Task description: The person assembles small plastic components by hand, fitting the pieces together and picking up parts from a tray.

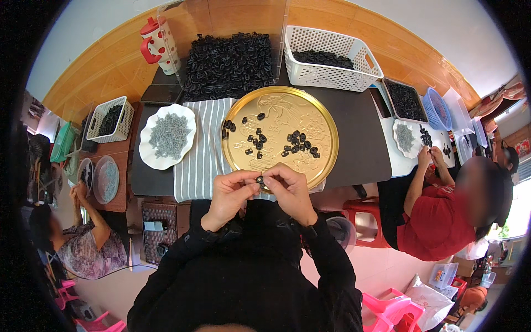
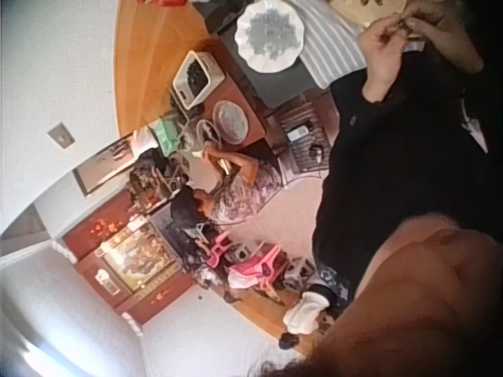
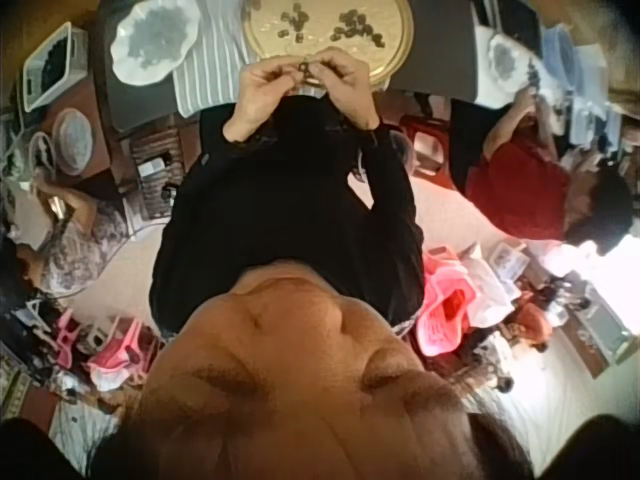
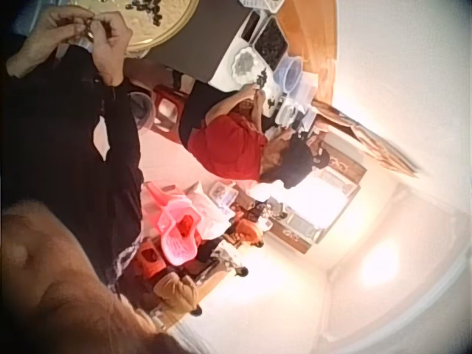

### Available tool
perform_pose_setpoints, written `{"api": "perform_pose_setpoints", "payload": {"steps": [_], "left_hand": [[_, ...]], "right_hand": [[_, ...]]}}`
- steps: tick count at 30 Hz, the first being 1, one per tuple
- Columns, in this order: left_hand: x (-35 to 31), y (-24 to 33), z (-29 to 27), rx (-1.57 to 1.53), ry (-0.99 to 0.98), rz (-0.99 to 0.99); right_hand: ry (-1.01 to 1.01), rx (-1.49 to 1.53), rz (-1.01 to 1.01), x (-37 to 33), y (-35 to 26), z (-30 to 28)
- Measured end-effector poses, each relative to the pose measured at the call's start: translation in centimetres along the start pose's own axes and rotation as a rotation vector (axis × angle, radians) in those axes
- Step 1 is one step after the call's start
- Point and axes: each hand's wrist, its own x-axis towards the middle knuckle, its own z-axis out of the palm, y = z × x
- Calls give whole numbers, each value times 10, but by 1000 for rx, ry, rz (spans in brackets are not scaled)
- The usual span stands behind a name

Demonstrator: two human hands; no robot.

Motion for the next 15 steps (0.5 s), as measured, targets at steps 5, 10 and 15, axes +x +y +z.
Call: {"api": "perform_pose_setpoints", "payload": {"steps": [5,10,15], "left_hand": [[0,-1,-1,-12,-2,-10],[-1,-4,-4,-99,15,-10],[-1,-5,-3,-73,6,35]], "right_hand": [[-19,-13,-27,-1,0,0],[-42,35,-25,-2,-1,2],[1,-22,-131,-5,4,6]]}}
